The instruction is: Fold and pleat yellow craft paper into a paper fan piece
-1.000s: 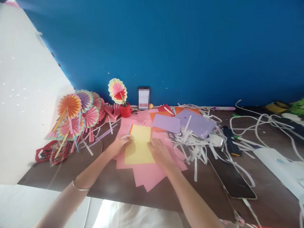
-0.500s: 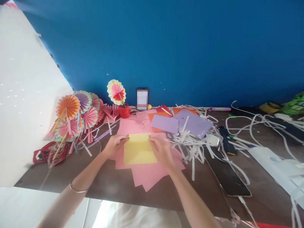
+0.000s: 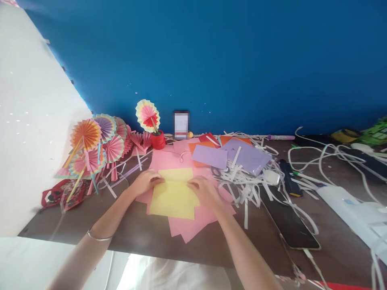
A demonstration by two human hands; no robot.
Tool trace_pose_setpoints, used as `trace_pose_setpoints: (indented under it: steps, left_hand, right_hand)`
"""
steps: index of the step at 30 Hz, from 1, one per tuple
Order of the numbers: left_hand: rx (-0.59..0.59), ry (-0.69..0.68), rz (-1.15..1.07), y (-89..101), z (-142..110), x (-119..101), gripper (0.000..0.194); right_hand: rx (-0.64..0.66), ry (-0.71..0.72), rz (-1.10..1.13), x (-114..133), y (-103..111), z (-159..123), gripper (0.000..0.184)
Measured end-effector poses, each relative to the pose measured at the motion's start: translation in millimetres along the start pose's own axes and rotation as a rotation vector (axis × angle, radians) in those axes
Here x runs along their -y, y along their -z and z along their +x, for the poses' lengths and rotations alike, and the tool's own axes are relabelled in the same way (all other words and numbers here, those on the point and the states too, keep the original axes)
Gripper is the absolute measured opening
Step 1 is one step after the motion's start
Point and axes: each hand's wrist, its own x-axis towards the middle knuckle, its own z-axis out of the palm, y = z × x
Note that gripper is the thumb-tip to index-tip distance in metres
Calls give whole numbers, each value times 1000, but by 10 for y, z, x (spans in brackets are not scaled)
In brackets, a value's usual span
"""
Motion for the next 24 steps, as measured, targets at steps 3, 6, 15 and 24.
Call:
trace_pose_setpoints:
  steps: [3,6,15,24]
  left_hand:
    - [1,-77,56,19,-22,5,25]
    - [9,-160,106,24,-47,29,24]
    - [-14,-259,246,14,-43,86,20]
    - [66,-247,280,52,-55,76,22]
  right_hand:
    - [25,104,-103,-16,12,2,25]
    - [15,181,-216,-21,30,1,25]
    - [66,414,-601,-32,50,-25,29]
    - [43,447,-623,38,-1,-86,23]
